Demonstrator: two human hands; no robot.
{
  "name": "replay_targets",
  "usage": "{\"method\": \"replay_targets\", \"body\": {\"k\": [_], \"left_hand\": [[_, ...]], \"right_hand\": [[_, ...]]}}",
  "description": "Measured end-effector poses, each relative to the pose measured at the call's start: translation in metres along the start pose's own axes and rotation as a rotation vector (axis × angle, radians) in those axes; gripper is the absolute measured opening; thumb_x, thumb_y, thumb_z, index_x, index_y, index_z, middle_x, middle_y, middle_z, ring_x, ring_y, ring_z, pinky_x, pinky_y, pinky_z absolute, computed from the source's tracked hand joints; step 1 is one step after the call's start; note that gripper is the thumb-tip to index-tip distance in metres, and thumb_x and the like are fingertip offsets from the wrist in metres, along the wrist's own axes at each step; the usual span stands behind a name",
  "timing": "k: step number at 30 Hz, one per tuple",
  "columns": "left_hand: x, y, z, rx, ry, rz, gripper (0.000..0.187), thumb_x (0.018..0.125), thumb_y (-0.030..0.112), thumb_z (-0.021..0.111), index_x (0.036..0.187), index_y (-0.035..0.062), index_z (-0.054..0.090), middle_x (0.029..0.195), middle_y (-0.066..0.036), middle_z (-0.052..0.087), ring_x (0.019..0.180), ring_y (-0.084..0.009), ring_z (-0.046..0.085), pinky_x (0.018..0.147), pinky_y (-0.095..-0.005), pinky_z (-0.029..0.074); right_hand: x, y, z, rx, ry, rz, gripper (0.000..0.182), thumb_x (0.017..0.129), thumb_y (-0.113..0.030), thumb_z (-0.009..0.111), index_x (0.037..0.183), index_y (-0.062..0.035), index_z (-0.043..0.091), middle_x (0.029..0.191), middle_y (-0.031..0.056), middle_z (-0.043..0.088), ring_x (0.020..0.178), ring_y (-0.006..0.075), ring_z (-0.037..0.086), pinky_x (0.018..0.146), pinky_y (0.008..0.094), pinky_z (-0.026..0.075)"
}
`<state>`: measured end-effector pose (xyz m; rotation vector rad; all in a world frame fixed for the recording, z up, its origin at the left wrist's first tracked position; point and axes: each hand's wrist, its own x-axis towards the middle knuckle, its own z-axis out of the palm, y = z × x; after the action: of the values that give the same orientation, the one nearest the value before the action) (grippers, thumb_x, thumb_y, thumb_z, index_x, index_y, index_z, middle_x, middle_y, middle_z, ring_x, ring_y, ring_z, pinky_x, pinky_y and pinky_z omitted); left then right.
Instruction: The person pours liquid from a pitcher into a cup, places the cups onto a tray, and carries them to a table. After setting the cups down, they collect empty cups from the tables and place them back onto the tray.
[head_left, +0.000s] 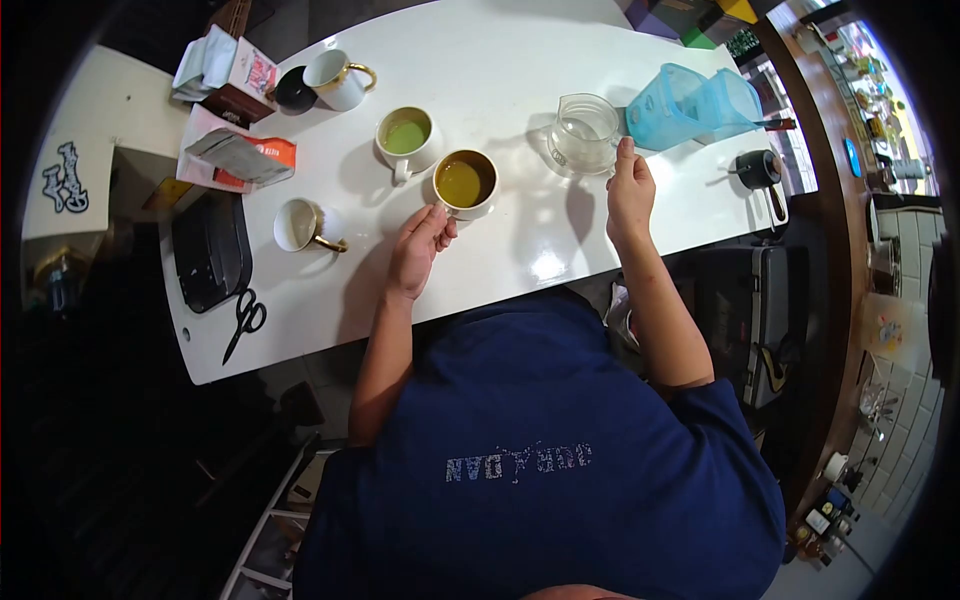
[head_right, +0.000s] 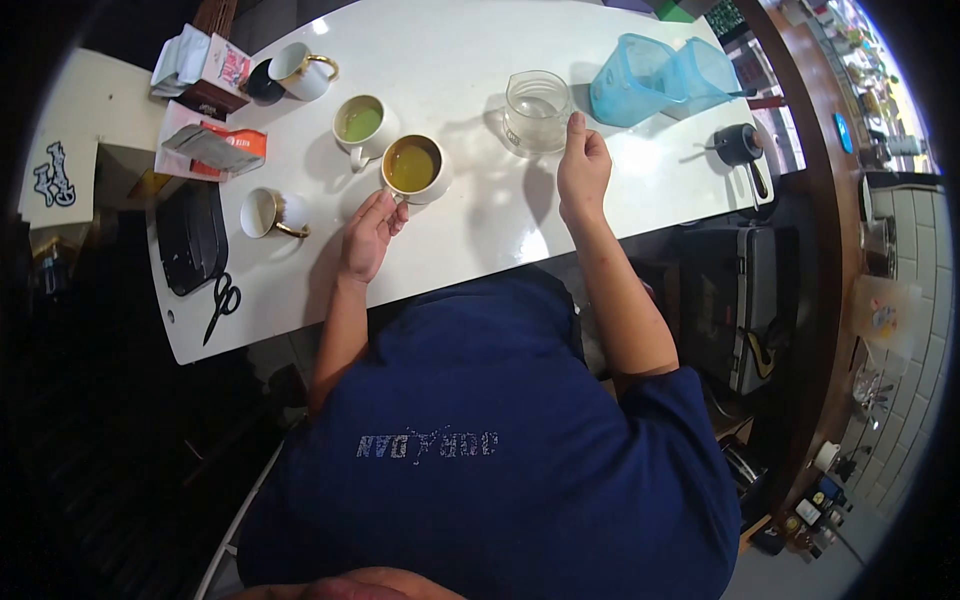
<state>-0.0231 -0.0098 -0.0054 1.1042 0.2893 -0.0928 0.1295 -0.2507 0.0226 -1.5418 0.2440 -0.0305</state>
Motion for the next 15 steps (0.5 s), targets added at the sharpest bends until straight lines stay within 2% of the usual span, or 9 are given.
{"method": "replay_targets", "body": {"k": [6, 8, 10, 15], "left_hand": [[0.019, -0.003, 0.007, -0.031, 0.033, -0.047, 0.024, 0.096, 0.028, 0.041, 0.099, 0.0069, 0.053, 0.083, -0.001, 0.054, 0.076, -0.0089, 0.046, 0.071, -0.0232, 0.035], [0.023, -0.001, 0.012, -0.018, 0.038, -0.056, 0.025, 0.096, 0.028, 0.041, 0.100, 0.0068, 0.053, 0.083, -0.001, 0.054, 0.076, -0.0090, 0.046, 0.072, -0.0233, 0.035], [0.026, 0.004, 0.023, -0.014, 0.110, -0.064, 0.026, 0.097, 0.031, 0.041, 0.085, 0.0110, 0.053, 0.078, 0.001, 0.053, 0.069, -0.0071, 0.042, 0.066, -0.0211, 0.032], [0.034, 0.006, 0.030, -0.007, 0.125, -0.054, 0.026, 0.097, 0.031, 0.041, 0.088, 0.0106, 0.054, 0.078, 0.001, 0.055, 0.070, -0.0065, 0.043, 0.065, -0.0207, 0.032]], "right_hand": [[0.000, 0.009, -0.015, -0.009, 0.024, -0.018, 0.040, 0.092, -0.043, 0.053, 0.069, -0.0112, 0.046, 0.058, -0.0064, 0.034, 0.051, 0.0035, 0.029, 0.046, 0.0208, 0.025], [0.000, 0.010, -0.019, 0.008, 0.034, 0.052, 0.041, 0.092, -0.042, 0.054, 0.070, -0.0067, 0.051, 0.064, -0.0062, 0.041, 0.060, 0.0037, 0.032, 0.053, 0.0200, 0.029], [0.001, 0.012, -0.022, 0.022, 0.036, 0.055, 0.041, 0.092, -0.042, 0.054, 0.070, -0.0068, 0.051, 0.064, -0.0062, 0.041, 0.060, 0.0037, 0.032, 0.053, 0.0200, 0.029], [0.007, 0.013, -0.029, 0.046, 0.041, 0.045, 0.041, 0.092, -0.041, 0.053, 0.070, -0.0070, 0.051, 0.065, -0.0060, 0.041, 0.060, 0.0038, 0.032, 0.053, 0.0200, 0.029]]}}
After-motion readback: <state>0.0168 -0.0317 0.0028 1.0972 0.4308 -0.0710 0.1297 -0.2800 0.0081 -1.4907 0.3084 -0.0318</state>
